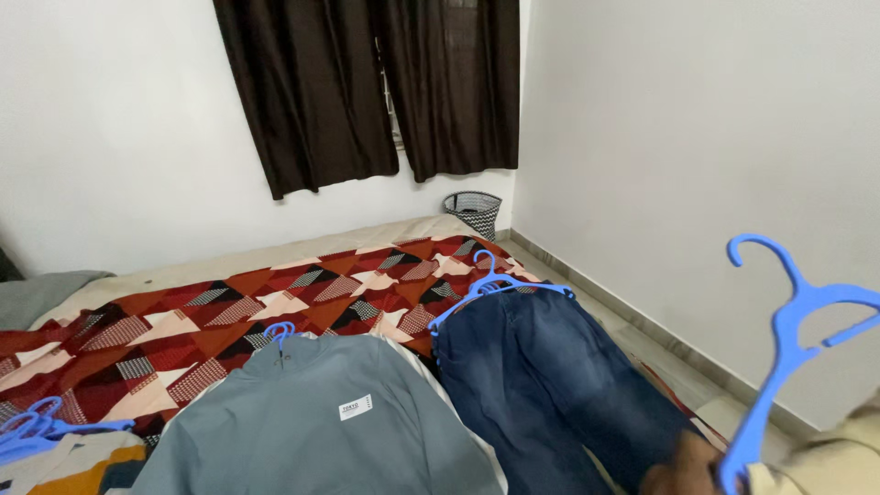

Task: The person arranges several garments on a bed, including a grey sweatshirt, beige trousers, a striped polo shirt, a graphic t-shirt, and dark jeans. They lift each item on a hanger, smooth it out, and place it back on the bed in sequence.

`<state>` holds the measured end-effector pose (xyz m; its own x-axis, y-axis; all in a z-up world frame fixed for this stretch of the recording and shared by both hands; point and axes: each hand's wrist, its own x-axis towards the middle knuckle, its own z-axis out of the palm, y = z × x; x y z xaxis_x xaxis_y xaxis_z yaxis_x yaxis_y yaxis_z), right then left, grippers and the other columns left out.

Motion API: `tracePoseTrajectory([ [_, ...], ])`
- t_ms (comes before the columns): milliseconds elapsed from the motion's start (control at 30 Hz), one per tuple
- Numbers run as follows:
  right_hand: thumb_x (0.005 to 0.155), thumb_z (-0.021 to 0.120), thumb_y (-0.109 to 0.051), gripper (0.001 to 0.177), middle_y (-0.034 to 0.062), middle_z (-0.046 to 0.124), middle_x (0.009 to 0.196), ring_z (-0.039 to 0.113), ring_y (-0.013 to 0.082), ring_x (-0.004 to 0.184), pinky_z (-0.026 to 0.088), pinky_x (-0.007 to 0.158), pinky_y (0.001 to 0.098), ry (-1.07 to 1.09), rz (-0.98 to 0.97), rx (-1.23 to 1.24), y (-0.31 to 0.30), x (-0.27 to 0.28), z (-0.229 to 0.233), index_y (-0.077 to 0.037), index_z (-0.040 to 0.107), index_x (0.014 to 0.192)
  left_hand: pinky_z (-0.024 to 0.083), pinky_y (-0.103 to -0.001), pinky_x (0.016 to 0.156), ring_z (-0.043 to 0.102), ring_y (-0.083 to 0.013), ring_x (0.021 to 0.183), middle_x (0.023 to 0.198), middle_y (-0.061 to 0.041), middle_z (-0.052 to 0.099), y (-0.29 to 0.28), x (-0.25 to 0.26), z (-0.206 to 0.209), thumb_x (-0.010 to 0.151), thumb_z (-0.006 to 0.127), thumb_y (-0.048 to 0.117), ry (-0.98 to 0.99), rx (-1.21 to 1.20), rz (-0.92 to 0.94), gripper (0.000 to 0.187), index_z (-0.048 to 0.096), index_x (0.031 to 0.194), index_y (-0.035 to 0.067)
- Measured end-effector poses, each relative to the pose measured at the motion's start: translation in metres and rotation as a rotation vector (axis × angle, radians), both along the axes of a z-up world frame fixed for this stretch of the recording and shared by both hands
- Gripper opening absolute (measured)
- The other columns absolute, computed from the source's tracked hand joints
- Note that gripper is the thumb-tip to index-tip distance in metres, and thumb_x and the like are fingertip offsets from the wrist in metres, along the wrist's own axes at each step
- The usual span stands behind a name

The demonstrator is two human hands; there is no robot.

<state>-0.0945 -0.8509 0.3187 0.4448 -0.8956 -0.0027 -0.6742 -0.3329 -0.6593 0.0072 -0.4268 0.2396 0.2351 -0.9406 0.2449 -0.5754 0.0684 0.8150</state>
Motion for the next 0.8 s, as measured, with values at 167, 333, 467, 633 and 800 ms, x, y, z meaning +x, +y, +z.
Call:
tracePoseTrajectory([
  [167,0.096,0.069,-0.020,0.047,0.0246,0.075,0.101,0.076,0.0338,0.078,0.063,0.076,0.0474,0.051,0.046,0.052,-0.028,0.051,-0.035,0.001,0.062,0.138,0.050,-0.056,0.086,0.068,-0.0478,0.096,0.097,-0.028,0.071,0.016,0.097,-0.022,0.090,0.074,0.039,0.009,0.093,0.328,0.052,0.049,0.117,0.003],
  [333,0.096,0.070,-0.017,0.046,0.0243,0.075,0.099,0.077,0.0330,0.075,0.064,0.074,0.0464,0.082,0.127,0.102,-0.036,0.115,-0.065,0.002,0.062,0.137,0.055,-0.053,0.080,0.069,-0.0447,0.096,0.098,-0.026,0.072,0.033,0.201,-0.057,0.089,0.080,0.029,0.025,0.093,0.597,0.047,0.050,0.112,0.000],
  [467,0.097,0.064,-0.011,0.044,0.0252,0.078,0.097,0.077,0.0297,0.071,0.067,0.072,0.0421,0.092,0.207,0.105,-0.016,0.196,-0.096,0.003,0.063,0.138,0.061,-0.046,0.057,0.077,-0.0355,0.072,0.094,-0.023,0.071,0.038,0.270,-0.104,0.091,0.074,0.023,0.330,0.261,0.616,0.045,0.044,0.112,-0.003],
  [633,0.092,0.069,-0.009,0.054,0.0258,0.072,0.128,0.070,0.0307,0.115,0.053,0.105,0.0401,-0.190,0.317,0.136,-0.003,0.272,-0.116,0.008,0.059,0.142,0.061,-0.045,0.051,0.074,-0.0330,0.062,0.087,-0.019,0.069,0.001,0.383,-0.147,0.085,0.071,0.007,0.482,-0.171,0.694,0.031,0.054,0.107,-0.007],
  [800,0.083,0.077,-0.007,0.110,0.0164,0.009,0.167,0.018,0.0331,0.149,0.026,0.114,0.0464,-0.287,0.532,0.017,0.009,0.323,-0.179,-0.011,0.001,0.163,0.054,-0.044,0.088,0.064,-0.0382,0.104,0.113,-0.022,0.059,-0.032,0.448,-0.176,0.081,0.075,0.018,0.295,-0.576,0.904,0.062,0.037,0.126,-0.003],
])
